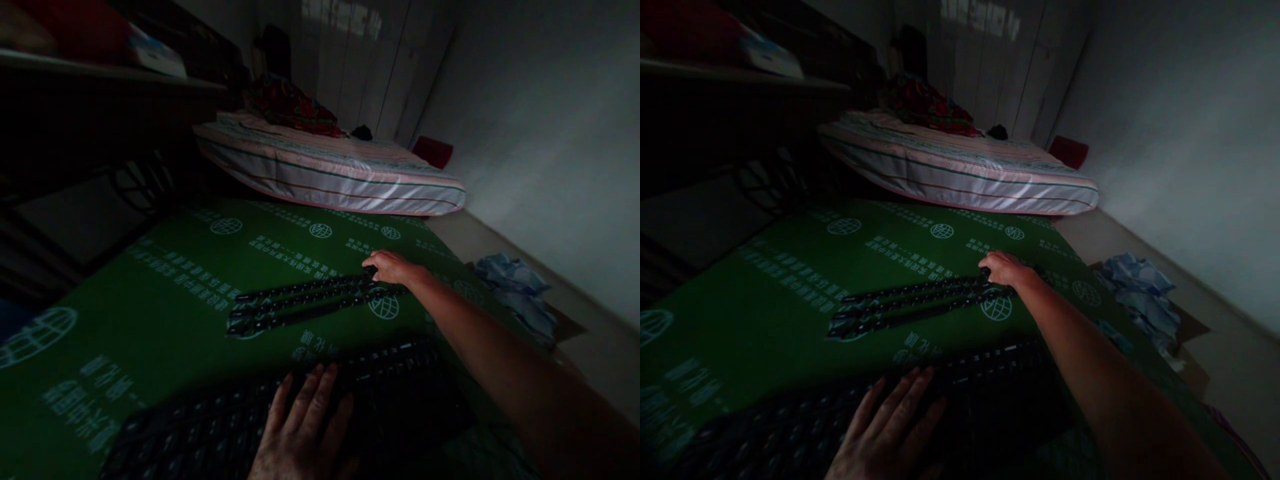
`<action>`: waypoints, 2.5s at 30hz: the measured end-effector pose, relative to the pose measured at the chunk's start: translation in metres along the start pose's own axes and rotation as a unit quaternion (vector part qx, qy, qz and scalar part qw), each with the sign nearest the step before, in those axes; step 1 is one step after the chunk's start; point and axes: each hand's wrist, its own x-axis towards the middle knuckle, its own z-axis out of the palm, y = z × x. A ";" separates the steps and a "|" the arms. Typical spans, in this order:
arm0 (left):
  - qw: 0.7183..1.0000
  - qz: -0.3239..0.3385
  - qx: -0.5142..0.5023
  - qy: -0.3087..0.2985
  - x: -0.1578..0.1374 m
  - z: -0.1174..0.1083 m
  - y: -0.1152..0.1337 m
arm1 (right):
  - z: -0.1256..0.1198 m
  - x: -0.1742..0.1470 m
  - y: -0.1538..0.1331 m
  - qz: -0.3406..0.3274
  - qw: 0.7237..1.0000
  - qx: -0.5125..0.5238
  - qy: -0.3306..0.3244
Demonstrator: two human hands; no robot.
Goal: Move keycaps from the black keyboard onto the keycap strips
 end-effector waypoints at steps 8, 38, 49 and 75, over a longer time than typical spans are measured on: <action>0.998 -0.040 -0.052 0.000 -0.001 0.006 0.009 | 0.000 0.008 0.003 0.009 1.000 0.009 -0.011; 0.969 -0.133 -0.196 -0.067 0.010 -0.014 0.018 | 0.023 -0.185 -0.101 -0.124 0.971 0.170 0.114; 0.934 -0.222 -0.272 0.065 0.008 0.000 0.008 | 0.024 -0.182 -0.116 -0.128 0.982 0.126 0.062; 0.854 -0.321 -0.384 0.144 0.014 -0.004 0.005 | 0.044 -0.192 -0.094 -0.067 0.958 0.262 0.091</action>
